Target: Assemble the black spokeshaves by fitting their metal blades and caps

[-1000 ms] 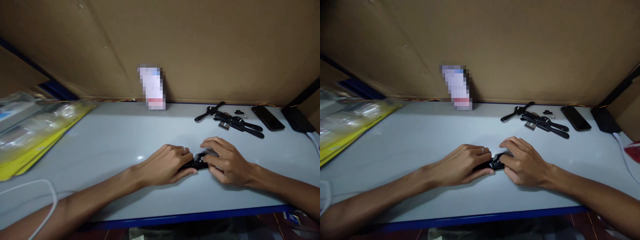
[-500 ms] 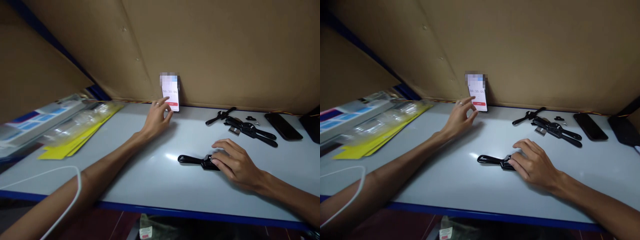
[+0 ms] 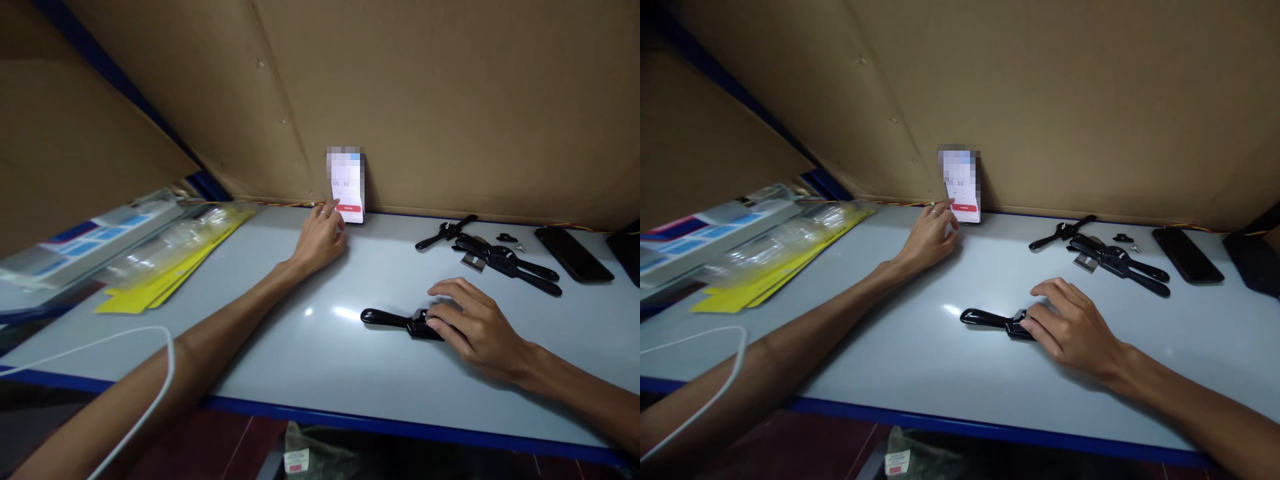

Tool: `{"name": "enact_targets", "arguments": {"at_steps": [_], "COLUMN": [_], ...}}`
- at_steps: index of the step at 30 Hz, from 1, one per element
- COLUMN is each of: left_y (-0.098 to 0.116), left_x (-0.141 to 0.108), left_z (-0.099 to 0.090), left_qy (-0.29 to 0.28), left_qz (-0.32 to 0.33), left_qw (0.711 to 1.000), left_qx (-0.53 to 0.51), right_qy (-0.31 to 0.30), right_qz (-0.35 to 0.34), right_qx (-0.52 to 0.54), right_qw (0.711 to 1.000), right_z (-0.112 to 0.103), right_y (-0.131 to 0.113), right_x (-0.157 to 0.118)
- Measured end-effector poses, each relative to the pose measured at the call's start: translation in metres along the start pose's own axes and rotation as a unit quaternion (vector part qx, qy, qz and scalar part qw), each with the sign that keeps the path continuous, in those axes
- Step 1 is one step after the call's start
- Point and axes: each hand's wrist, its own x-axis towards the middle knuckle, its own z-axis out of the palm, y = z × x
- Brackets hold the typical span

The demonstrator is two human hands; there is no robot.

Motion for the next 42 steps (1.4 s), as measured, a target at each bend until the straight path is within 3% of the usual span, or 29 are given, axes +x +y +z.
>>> {"name": "enact_targets", "arguments": {"at_steps": [5,9,12,15,19,23,28,32,35,39,42], "left_y": [0.004,0.021,0.047,0.073,0.092,0.095,0.095,0.094,0.094,0.092,0.092], "left_x": [-0.001,-0.006,-0.023,-0.046,-0.066,-0.069,-0.07,-0.072,-0.073,-0.073,-0.072], "left_z": [-0.002,-0.013,-0.021,-0.026,-0.029,-0.029,-0.025,-0.022,-0.022,-0.021,-0.02], "left_qy": [0.012,0.04,0.047,-0.028,-0.15,-0.186,-0.186,-0.173,-0.161,-0.157,-0.157], "left_qz": [-0.004,0.013,0.121,0.214,0.329,0.362,0.378,0.398,0.413,0.416,0.414], "left_qw": [1.0,0.999,0.985,0.956,0.914,0.902,0.899,0.896,0.892,0.892,0.893], "left_qx": [-0.008,-0.025,-0.11,-0.196,-0.181,-0.14,-0.115,-0.1,-0.089,-0.085,-0.083], "right_qy": [-0.007,-0.019,-0.031,-0.016,0.008,0.009,0.024,-0.025,-0.028,-0.001,-0.014], "right_qz": [0.002,-0.011,-0.029,-0.031,-0.027,-0.02,-0.016,-0.051,-0.079,-0.046,-0.054], "right_qx": [-0.001,0.01,0.034,0.056,0.036,0.0,-0.007,0.001,-0.014,-0.067,-0.054], "right_qw": [1.0,1.0,0.998,0.998,0.999,1.0,1.0,0.998,0.996,0.997,0.997], "right_z": [0.0,0.001,0.0,-0.001,-0.004,-0.005,-0.006,-0.008,-0.009,-0.01,-0.011], "right_y": [-0.001,-0.001,0.0,0.001,0.001,0.001,0.003,0.001,0.0,0.002,0.002], "right_x": [-0.002,-0.004,-0.003,-0.002,-0.001,-0.001,-0.001,0.001,0.002,0.003,0.003]}}
